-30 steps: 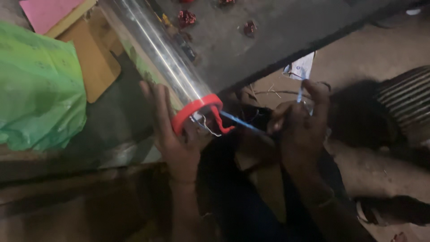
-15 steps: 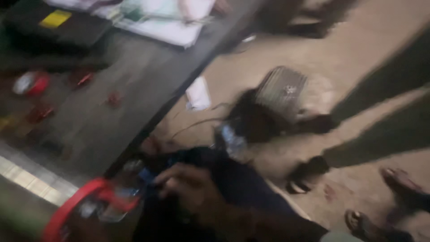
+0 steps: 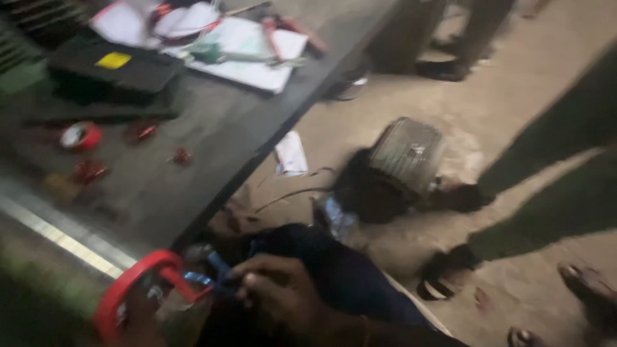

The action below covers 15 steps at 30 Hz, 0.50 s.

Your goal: The person ties a white string around a blue wire attached to a metal cylinder with a red cap. They repeatedly wrap and knot the string to secure the wire to the cylinder.

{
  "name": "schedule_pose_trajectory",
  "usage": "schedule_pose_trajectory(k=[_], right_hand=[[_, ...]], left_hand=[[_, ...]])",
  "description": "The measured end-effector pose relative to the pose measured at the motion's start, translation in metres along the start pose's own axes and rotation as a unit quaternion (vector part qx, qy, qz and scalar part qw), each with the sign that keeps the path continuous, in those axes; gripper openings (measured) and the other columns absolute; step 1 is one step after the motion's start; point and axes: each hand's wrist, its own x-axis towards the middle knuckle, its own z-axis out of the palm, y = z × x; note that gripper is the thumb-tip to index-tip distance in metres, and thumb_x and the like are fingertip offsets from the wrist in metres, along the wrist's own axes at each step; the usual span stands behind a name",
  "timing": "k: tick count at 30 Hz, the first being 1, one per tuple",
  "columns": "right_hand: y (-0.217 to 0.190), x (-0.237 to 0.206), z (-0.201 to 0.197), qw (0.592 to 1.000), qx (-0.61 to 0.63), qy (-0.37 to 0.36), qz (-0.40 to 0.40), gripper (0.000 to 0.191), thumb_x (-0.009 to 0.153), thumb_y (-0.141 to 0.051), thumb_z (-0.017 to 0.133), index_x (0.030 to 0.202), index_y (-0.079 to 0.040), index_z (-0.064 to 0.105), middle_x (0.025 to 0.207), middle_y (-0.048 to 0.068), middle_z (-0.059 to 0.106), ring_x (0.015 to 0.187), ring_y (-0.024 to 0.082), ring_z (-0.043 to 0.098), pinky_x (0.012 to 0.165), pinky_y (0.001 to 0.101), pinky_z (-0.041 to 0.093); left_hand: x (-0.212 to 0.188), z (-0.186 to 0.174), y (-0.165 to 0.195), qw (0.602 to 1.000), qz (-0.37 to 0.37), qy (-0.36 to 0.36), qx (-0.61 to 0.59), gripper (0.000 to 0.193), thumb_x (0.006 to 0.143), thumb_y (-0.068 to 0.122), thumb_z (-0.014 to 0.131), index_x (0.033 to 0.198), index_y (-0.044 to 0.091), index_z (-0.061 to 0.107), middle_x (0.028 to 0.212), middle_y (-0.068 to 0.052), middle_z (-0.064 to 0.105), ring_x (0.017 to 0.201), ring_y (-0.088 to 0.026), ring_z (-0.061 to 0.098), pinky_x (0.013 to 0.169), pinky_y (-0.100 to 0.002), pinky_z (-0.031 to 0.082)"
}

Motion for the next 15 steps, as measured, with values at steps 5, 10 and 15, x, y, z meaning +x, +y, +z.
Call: schedule_pose_trajectory(k=[5,10,15], right_hand=[[0.001,0.003,0.008,0.998,0.009,0.062,-0.014,0.029,0.096,-0.007,0.063,0.125,-0.002,0.064,0.088,0.006,0.070,0.077,0.013,0.064,0.068,0.0268,0.051],[-0.008,0.008,0.004,0.985,-0.104,0.085,-0.109,0.012,0.098,-0.007,0.066,0.109,-0.002,0.066,0.090,0.006,0.071,0.086,0.014,0.070,0.078,0.0284,0.057],[-0.019,0.006,0.004,0.976,-0.128,0.151,-0.087,0.009,0.096,-0.005,0.068,0.104,-0.001,0.070,0.095,0.005,0.067,0.089,0.012,0.066,0.077,0.0270,0.055]], left_hand=[[-0.011,-0.004,0.001,0.997,-0.030,0.009,-0.074,0.089,0.090,0.051,0.083,0.141,-0.015,0.051,0.136,-0.036,0.060,0.125,-0.046,0.062,0.106,-0.051,0.049],[-0.018,-0.019,0.028,0.989,-0.031,0.016,-0.146,0.083,0.087,0.044,0.083,0.138,-0.014,0.053,0.130,-0.034,0.063,0.120,-0.044,0.063,0.100,-0.049,0.050],[-0.017,-0.034,0.047,0.951,0.027,0.001,-0.307,0.072,0.089,0.033,0.076,0.139,-0.012,0.051,0.130,-0.027,0.066,0.115,-0.033,0.067,0.100,-0.041,0.052]])
